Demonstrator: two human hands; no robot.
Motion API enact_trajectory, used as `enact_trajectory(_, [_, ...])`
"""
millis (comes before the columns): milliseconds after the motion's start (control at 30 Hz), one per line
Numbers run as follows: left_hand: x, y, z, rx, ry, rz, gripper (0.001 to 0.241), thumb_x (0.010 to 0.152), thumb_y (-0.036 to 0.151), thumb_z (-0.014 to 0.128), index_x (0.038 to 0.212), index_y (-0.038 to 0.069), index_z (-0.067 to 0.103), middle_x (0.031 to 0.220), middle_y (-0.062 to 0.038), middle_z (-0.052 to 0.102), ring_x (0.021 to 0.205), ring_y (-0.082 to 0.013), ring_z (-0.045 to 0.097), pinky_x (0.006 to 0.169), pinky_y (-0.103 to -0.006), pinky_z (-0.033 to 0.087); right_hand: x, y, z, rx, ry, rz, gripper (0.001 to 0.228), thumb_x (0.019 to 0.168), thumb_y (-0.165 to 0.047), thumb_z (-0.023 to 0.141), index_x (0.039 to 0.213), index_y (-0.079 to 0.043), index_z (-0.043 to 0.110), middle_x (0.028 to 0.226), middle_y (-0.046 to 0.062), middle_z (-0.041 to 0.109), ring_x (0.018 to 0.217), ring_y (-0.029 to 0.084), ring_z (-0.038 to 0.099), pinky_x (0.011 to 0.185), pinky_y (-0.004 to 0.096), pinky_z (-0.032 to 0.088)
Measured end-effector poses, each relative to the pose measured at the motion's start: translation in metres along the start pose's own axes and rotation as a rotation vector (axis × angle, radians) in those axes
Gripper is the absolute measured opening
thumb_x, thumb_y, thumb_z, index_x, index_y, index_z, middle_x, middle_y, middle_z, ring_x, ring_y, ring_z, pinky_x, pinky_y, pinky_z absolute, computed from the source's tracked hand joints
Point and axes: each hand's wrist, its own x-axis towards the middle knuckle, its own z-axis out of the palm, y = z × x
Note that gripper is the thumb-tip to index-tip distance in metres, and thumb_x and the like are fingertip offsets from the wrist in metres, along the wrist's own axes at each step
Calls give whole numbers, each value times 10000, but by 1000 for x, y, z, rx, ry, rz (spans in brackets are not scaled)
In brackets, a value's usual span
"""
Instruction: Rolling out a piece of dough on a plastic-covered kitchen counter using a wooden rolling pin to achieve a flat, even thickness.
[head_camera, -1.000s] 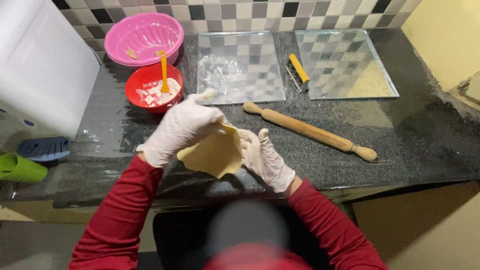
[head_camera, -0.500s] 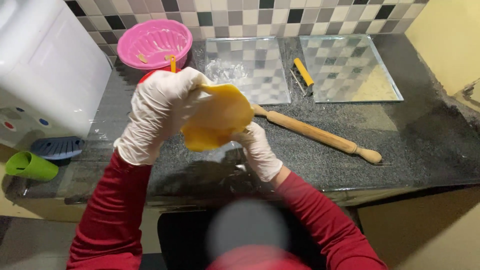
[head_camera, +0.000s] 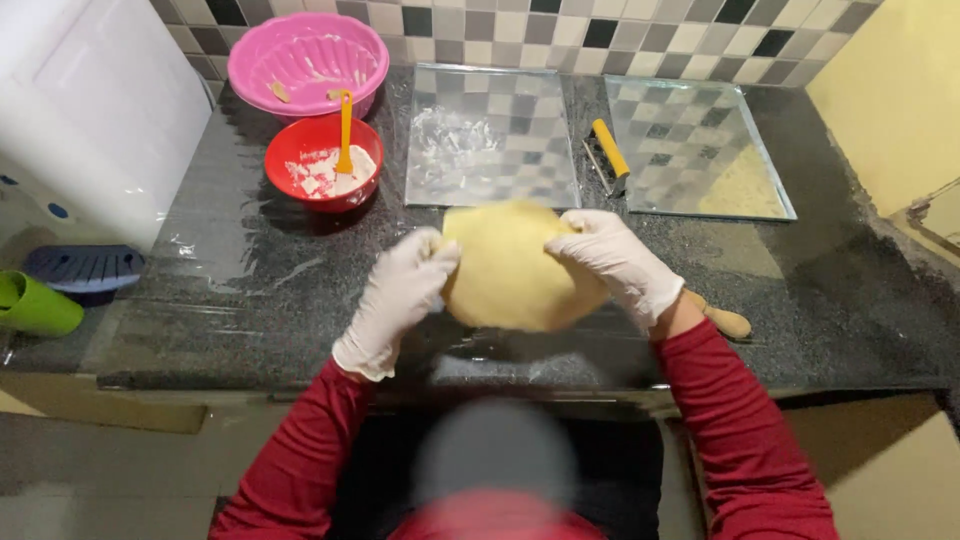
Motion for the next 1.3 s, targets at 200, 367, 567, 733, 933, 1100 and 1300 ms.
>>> enact_trajectory(200, [-1, -47, 11, 611, -43, -452, 451, 911, 683, 577, 905, 249, 700, 922, -100, 761, 1022, -346, 733, 839, -438, 537, 13, 11, 23, -154, -172, 247, 177, 752, -158, 858, 844, -62, 740, 679, 124, 714, 561, 224, 720, 488, 335, 595])
enact_trajectory(367, [0, -50, 10, 919, -95, -350, 519, 1009, 648, 377, 1037, 222, 673, 1055, -118, 778, 1108, -361, 724, 928, -473, 542, -25, -35, 42, -558, -148, 203, 286, 867, -336, 708, 1084, -159, 769, 1057, 113, 756, 1013, 245, 704, 907, 349, 521])
enact_trajectory(567, [-7, -17, -11, 911, -63, -343, 509, 1034, 635, 360, 1152, 268, 691, 1156, -79, 763, 1154, -354, 701, 985, -495, 525, -30, -31, -6, -1100, 120, -38, 411, 944, -540, 593, 1337, -439, 657, 1280, -5, 718, 1279, 256, 626, 1101, 431, 473])
enact_trajectory(733, [-20, -7, -30, 881, 49, -322, 431, 992, 634, 444, 1201, 346, 687, 1165, -26, 765, 1138, -300, 707, 1002, -450, 531, -14, 8, -56, -1356, 137, -41, 495, 860, -683, 601, 1263, -402, 657, 1295, -35, 703, 1239, 258, 654, 1040, 471, 541])
enact_trajectory(933, [-34, -26, -26, 824, 138, -108, 370, 1006, 549, 541, 1161, 275, 734, 1022, -40, 792, 1002, -281, 749, 895, -431, 579, -13, 47, -59, -1426, 118, -87, 579, 933, -472, 628, 1495, -399, 511, 1307, -4, 640, 1287, 218, 614, 1065, 404, 538])
enact_trajectory(1100, [-26, -35, -29, 902, 328, 567, 369, 1003, 536, 635, 1219, 255, 737, 1196, -5, 756, 1125, -230, 709, 1013, -385, 525, -30, 59, -29, -1532, 310, -771, 789, 893, -462, 670, 1615, -313, 390, 1040, 30, 634, 895, 268, 682, 752, 433, 606])
enact_trajectory(1300, [-34, -23, 0, 1049, 4, 795, 690, 998, 497, 639, 1540, 100, 482, 1640, -165, 424, 1509, -339, 384, 1246, -467, 248, -75, 63, 27, -1185, 31, -1003, 605, 964, -541, 569, 1501, -263, 538, 965, 58, 695, 853, 300, 694, 729, 402, 608])
